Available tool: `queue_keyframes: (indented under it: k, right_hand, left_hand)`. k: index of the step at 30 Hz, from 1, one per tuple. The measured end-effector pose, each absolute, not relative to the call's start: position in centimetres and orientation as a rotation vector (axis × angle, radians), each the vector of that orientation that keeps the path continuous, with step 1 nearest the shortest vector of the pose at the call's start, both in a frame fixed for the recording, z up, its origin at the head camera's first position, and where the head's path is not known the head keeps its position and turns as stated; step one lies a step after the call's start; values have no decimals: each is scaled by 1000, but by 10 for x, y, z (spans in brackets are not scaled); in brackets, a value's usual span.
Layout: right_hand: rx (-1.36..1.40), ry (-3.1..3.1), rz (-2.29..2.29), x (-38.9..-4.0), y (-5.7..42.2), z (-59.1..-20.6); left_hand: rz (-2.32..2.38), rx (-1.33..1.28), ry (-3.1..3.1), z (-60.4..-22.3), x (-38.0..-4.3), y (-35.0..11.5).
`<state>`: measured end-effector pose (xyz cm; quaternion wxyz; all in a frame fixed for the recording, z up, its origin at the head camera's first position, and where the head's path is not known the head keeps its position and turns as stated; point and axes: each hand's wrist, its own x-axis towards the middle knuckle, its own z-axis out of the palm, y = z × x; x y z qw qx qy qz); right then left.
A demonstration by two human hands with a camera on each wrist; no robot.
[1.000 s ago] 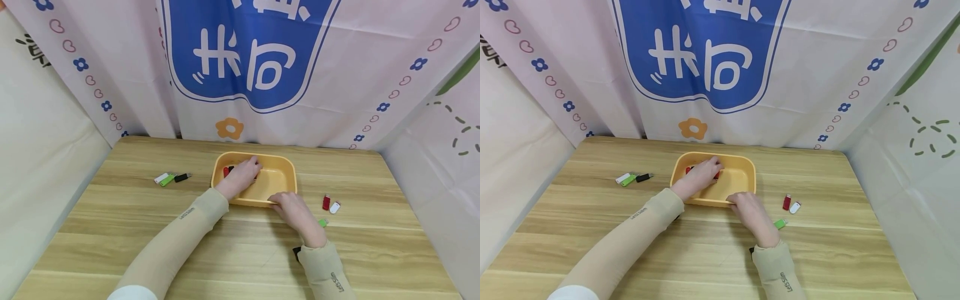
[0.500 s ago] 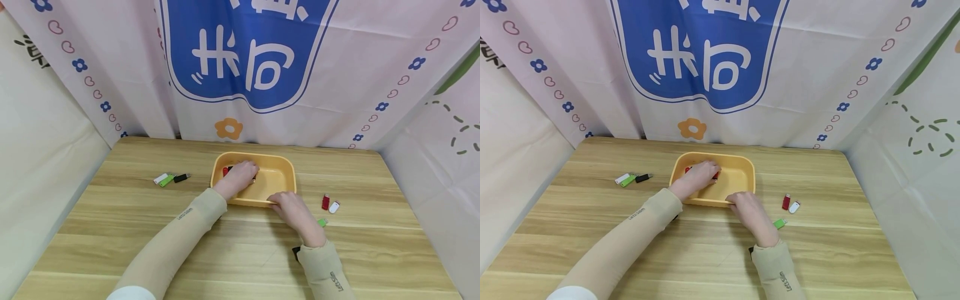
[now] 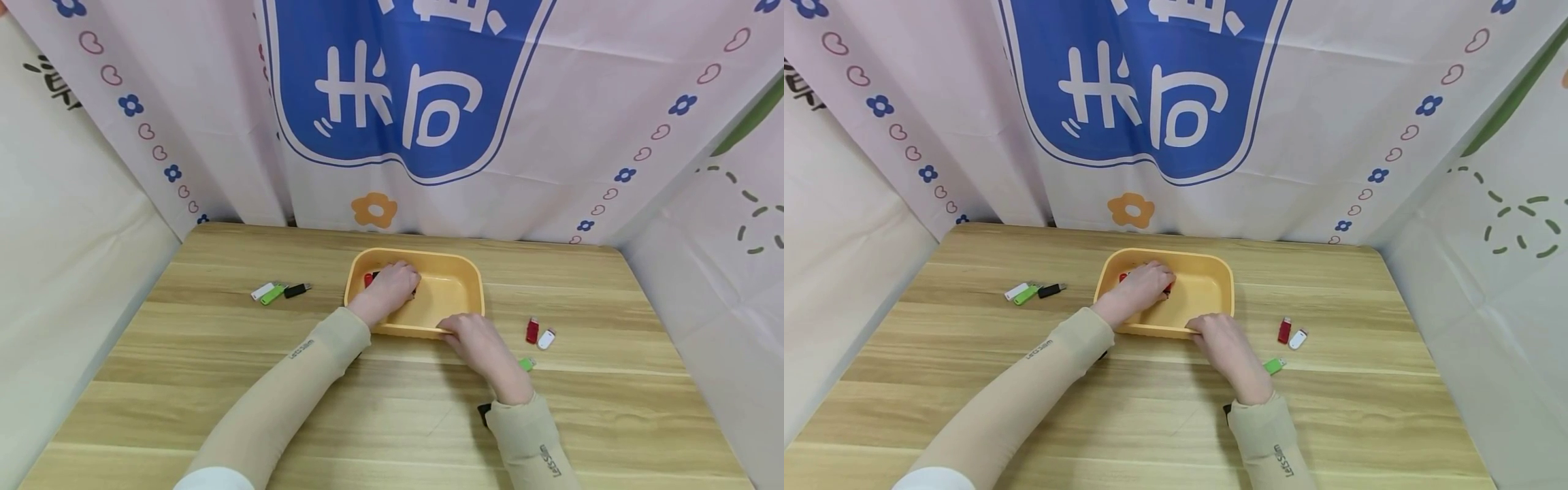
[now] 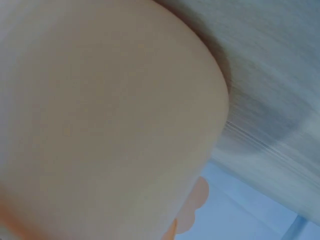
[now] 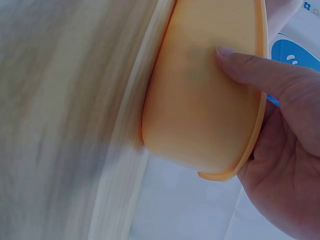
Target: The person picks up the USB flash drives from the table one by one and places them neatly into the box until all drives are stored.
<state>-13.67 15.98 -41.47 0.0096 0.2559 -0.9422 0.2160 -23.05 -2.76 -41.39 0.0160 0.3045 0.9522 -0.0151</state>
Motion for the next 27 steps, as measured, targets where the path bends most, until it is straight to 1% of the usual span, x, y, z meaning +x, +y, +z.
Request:
queue_keyframes:
  k: [19, 27]
  right_hand:
    - [800, -2934, 677, -136, 159, -415]
    - [799, -2929, 693, -136, 158, -414]
  left_hand:
    - [-43, 925, 2935, -412, -229, -29]
    - [-20, 923, 2927, -402, -225, -27]
